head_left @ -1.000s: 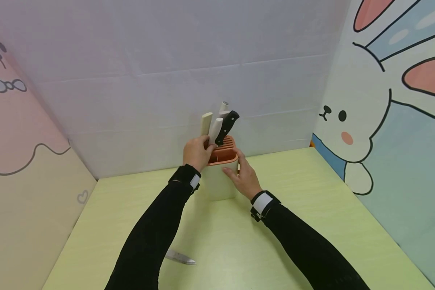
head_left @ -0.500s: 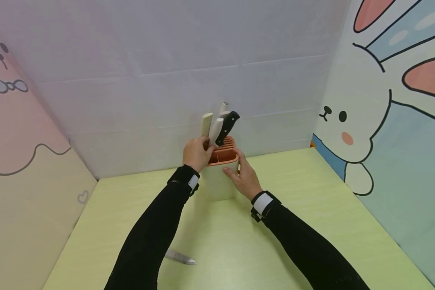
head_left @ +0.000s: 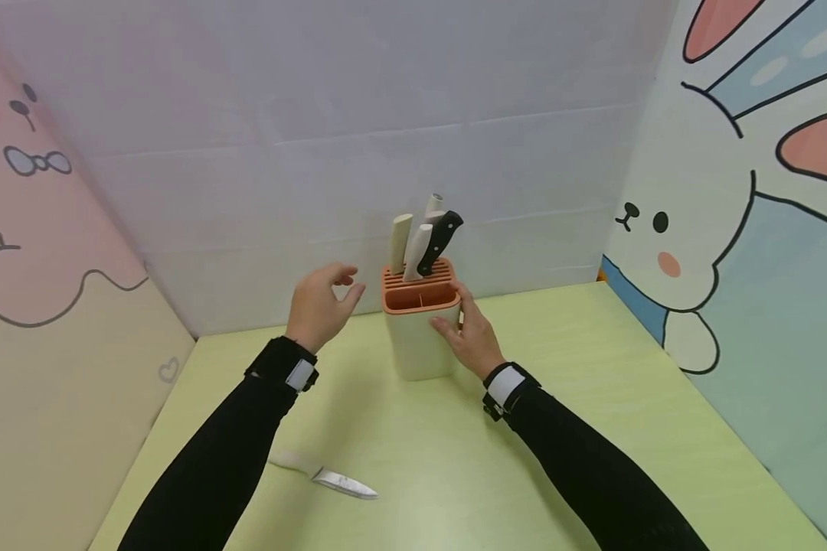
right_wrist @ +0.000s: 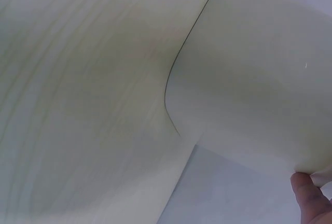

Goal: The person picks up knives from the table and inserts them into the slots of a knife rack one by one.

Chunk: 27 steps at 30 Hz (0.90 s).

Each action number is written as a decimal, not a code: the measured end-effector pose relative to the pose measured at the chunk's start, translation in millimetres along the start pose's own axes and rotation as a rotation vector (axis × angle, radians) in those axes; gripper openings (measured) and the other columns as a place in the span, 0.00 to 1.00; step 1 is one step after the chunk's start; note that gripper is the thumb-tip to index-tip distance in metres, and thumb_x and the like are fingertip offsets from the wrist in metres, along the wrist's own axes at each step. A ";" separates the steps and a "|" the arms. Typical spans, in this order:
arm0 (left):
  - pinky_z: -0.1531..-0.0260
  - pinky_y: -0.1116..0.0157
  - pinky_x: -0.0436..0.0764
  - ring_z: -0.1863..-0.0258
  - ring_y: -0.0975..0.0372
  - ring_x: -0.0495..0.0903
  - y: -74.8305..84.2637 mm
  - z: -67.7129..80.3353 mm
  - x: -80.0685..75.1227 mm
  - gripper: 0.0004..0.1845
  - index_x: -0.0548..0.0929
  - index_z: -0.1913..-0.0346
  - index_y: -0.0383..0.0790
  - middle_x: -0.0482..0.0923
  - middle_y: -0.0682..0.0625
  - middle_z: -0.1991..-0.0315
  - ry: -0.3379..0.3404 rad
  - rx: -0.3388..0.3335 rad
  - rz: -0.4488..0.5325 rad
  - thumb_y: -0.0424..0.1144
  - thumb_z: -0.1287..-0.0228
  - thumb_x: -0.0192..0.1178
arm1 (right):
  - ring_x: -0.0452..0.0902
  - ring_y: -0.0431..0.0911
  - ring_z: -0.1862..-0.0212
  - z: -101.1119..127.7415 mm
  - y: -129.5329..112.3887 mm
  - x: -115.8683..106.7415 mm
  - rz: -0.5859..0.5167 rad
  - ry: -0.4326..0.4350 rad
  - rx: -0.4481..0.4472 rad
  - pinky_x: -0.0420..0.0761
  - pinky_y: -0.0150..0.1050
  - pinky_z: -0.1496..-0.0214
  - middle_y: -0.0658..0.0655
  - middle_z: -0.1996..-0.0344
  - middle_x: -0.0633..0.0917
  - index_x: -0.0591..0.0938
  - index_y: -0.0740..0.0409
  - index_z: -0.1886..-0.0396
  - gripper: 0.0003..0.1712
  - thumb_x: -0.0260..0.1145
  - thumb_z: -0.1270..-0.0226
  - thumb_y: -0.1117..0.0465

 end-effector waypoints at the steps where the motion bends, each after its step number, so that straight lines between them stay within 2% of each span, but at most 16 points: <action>1: 0.50 0.50 0.79 0.53 0.47 0.83 -3.6 6.5 -6.3 0.15 0.85 0.46 0.33 0.86 0.38 0.54 -0.002 -0.001 -0.006 0.37 0.31 0.66 | 0.71 0.58 0.31 -0.6 0.2 1.4 -0.005 -0.005 0.000 0.79 0.60 0.40 0.61 0.29 0.72 0.54 0.44 0.21 0.44 0.66 0.28 0.48; 6: 0.53 0.49 0.78 0.53 0.46 0.81 -26.5 47.9 -31.3 0.15 0.85 0.45 0.33 0.86 0.38 0.54 -0.025 -0.045 -0.059 0.37 0.31 0.66 | 0.70 0.59 0.30 -2.8 -0.8 8.4 -0.027 -0.034 0.006 0.78 0.61 0.39 0.60 0.28 0.70 0.53 0.44 0.20 0.44 0.65 0.27 0.46; 9: 0.57 0.49 0.79 0.56 0.46 0.81 -41.3 77.4 -39.8 0.15 0.85 0.45 0.33 0.85 0.37 0.54 -0.035 -0.091 -0.107 0.37 0.31 0.65 | 0.71 0.60 0.31 -4.8 -0.7 9.8 -0.024 -0.038 0.003 0.79 0.61 0.41 0.61 0.29 0.70 0.53 0.44 0.20 0.44 0.65 0.27 0.46; 12: 0.64 0.52 0.80 0.63 0.49 0.82 -53.6 107.7 -44.1 0.15 0.85 0.46 0.32 0.85 0.38 0.59 -0.049 -0.159 -0.165 0.37 0.32 0.66 | 0.73 0.60 0.33 -7.6 -0.5 8.6 -0.017 -0.038 -0.003 0.81 0.60 0.42 0.62 0.29 0.71 0.53 0.43 0.21 0.43 0.64 0.26 0.45; 16: 0.79 0.61 0.74 0.78 0.57 0.76 -66.0 141.2 -40.9 0.16 0.84 0.46 0.31 0.83 0.43 0.69 -0.135 -0.233 -0.225 0.37 0.33 0.66 | 0.71 0.59 0.31 -10.5 1.7 -0.1 -0.003 -0.043 -0.001 0.81 0.58 0.42 0.61 0.28 0.70 0.52 0.42 0.21 0.43 0.61 0.26 0.40; 19: 0.86 0.65 0.68 0.85 0.62 0.69 -73.8 160.3 -33.1 0.17 0.83 0.46 0.30 0.81 0.47 0.74 -0.206 -0.271 -0.242 0.38 0.33 0.65 | 0.70 0.60 0.30 -12.0 3.8 -9.5 -0.003 -0.031 -0.002 0.81 0.58 0.42 0.61 0.28 0.70 0.52 0.43 0.21 0.43 0.60 0.26 0.38; 24: 0.88 0.65 0.64 0.88 0.63 0.67 -85.3 176.3 -14.7 0.18 0.83 0.46 0.30 0.79 0.51 0.80 -0.277 -0.349 -0.249 0.39 0.32 0.64 | 0.71 0.59 0.31 -12.8 9.1 -26.0 -0.011 0.010 0.007 0.82 0.58 0.43 0.61 0.29 0.72 0.53 0.44 0.21 0.43 0.62 0.26 0.41; 27: 0.87 0.65 0.64 0.87 0.61 0.68 -93.4 187.7 -7.3 0.19 0.82 0.46 0.31 0.79 0.48 0.81 -0.314 -0.420 -0.269 0.43 0.31 0.62 | 0.74 0.60 0.34 -12.3 8.7 -23.4 -0.024 0.018 0.011 0.82 0.59 0.44 0.61 0.31 0.73 0.53 0.42 0.21 0.42 0.63 0.27 0.43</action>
Point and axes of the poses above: each hand's wrist, its own z-axis away from the middle knuckle, its own x-axis out of the palm, y = z × x, the point moved 1 cm from there along -z, towards the middle knuckle
